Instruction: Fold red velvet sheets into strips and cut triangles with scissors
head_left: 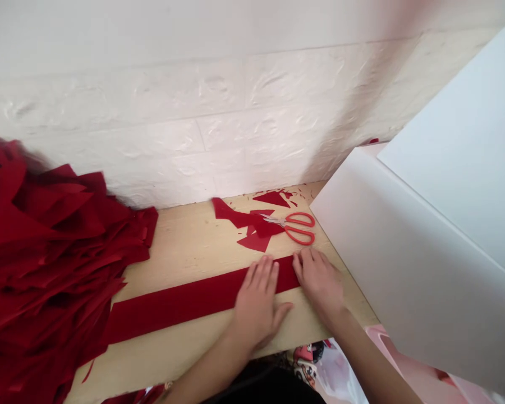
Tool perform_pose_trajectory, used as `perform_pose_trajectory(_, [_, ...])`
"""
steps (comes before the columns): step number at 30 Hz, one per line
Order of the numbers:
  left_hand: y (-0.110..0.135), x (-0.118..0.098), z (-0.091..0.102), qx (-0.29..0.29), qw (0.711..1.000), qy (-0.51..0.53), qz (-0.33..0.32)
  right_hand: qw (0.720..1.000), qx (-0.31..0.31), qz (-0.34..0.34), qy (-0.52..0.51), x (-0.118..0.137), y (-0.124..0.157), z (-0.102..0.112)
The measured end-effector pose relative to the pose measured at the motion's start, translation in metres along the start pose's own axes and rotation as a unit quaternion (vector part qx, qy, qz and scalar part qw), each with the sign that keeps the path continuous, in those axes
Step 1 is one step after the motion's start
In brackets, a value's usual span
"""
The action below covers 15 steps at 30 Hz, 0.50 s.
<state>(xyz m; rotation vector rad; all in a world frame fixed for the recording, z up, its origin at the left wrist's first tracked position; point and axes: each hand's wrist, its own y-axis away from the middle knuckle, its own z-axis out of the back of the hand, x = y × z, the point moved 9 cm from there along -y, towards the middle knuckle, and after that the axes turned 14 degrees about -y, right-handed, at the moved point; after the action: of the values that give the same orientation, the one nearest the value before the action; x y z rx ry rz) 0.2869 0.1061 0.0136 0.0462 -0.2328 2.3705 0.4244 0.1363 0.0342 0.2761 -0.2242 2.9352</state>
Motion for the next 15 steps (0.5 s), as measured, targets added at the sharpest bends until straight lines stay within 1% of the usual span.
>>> perform_pose_trajectory(1, [0.019,0.019,-0.001,-0.009,1.0,-0.011,0.018,1.0,0.003,0.001,-0.003,0.0,0.0,0.0])
perform_pose_trajectory(2, [0.042,0.043,-0.001,-0.016,0.998,-0.026,0.046,1.0,0.006,0.002,-0.007,0.0,-0.001,-0.001])
perform_pose_trajectory(5, [0.119,0.125,0.0,0.002,0.983,-0.071,0.169,1.0,0.011,0.003,-0.015,-0.001,-0.002,-0.002])
perform_pose_trajectory(6, [0.144,0.148,0.002,0.005,0.975,-0.082,0.208,1.0,0.011,0.002,-0.017,-0.002,-0.002,-0.002])
perform_pose_trajectory(7, [0.165,0.167,0.005,0.006,0.965,-0.091,0.245,1.0,0.012,0.0,-0.019,-0.002,-0.002,-0.002])
perform_pose_trajectory(8, [0.183,0.181,0.006,0.013,0.957,-0.1,0.273,1.0,0.012,-0.003,-0.02,-0.002,-0.002,-0.002])
perform_pose_trajectory(9, [0.195,0.19,0.006,0.024,0.949,-0.107,0.296,1.0,0.014,-0.006,-0.02,-0.002,-0.002,-0.002])
perform_pose_trajectory(11, [0.208,0.199,0.005,0.043,0.934,-0.112,0.335,1.0,0.02,-0.01,-0.018,0.0,-0.003,-0.001])
perform_pose_trajectory(13, [0.21,0.199,0.005,0.047,0.924,-0.106,0.363,0.999,0.031,-0.012,-0.014,0.002,-0.002,-0.001])
perform_pose_trajectory(15, [0.206,0.198,0.007,0.039,0.921,-0.097,0.376,0.999,0.039,-0.015,-0.011,0.004,-0.002,0.0])
